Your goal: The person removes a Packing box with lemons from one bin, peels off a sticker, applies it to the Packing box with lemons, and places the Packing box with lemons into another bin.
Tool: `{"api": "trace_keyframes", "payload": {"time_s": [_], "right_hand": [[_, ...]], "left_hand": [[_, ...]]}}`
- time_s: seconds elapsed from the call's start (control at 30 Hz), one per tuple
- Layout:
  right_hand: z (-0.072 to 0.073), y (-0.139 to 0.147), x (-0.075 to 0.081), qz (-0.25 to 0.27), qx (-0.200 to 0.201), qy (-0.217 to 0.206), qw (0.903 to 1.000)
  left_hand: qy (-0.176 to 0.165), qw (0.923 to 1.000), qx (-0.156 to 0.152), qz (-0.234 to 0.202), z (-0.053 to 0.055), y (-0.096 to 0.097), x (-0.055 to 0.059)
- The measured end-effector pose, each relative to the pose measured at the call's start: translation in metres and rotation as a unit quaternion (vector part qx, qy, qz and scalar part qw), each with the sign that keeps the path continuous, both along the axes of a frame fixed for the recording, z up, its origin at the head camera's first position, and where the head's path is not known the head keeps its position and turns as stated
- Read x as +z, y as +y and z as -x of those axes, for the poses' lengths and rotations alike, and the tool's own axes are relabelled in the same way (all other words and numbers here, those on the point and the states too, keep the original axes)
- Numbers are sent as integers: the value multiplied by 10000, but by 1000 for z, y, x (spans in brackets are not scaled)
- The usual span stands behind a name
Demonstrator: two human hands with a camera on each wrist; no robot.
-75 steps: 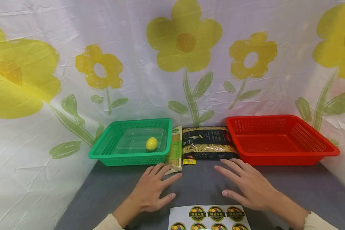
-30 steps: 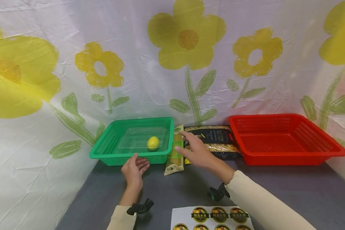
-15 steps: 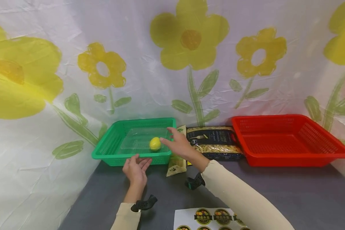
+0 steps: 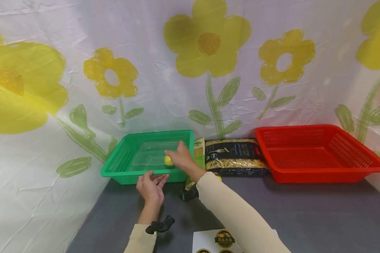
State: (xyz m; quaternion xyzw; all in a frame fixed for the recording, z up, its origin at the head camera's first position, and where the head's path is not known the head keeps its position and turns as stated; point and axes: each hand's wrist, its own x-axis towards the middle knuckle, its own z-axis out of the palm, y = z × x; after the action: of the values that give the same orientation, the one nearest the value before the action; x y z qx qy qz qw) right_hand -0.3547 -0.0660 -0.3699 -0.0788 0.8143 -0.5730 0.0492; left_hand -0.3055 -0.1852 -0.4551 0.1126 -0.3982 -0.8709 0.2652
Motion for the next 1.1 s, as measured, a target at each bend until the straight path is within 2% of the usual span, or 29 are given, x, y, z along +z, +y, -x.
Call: {"api": "trace_keyframes", "payload": {"time_s": [0.1,0.2,0.33,0.5,0.6,0.87,1.1], "right_hand": [[7,-5,-5,-46,-173,-115,9998],[14,-2,-7,-313,-313,-173,9989],[18,-2,-9,-803,-408,57,9959],[19,-14,-10,-1291,-319,291,9907],[22,-18,-10,-1377,-263,271,9898],[27,-22,-13,-1470,-353,28,9885],[27,-21,-9,-1993,-25,-133,9798]], "left_hand": [[63,10000,-5,-57,0,1,-1],[81,9999,-74,-113,2,7,-2],[48,9998,-82,-173,1,9,0],[25,9998,7,-203,-3,2,2],[39,9997,18,-247,-2,0,3],[43,9993,-37,-364,-1,-3,3],[45,9992,-7,-409,-2,-6,4]]}}
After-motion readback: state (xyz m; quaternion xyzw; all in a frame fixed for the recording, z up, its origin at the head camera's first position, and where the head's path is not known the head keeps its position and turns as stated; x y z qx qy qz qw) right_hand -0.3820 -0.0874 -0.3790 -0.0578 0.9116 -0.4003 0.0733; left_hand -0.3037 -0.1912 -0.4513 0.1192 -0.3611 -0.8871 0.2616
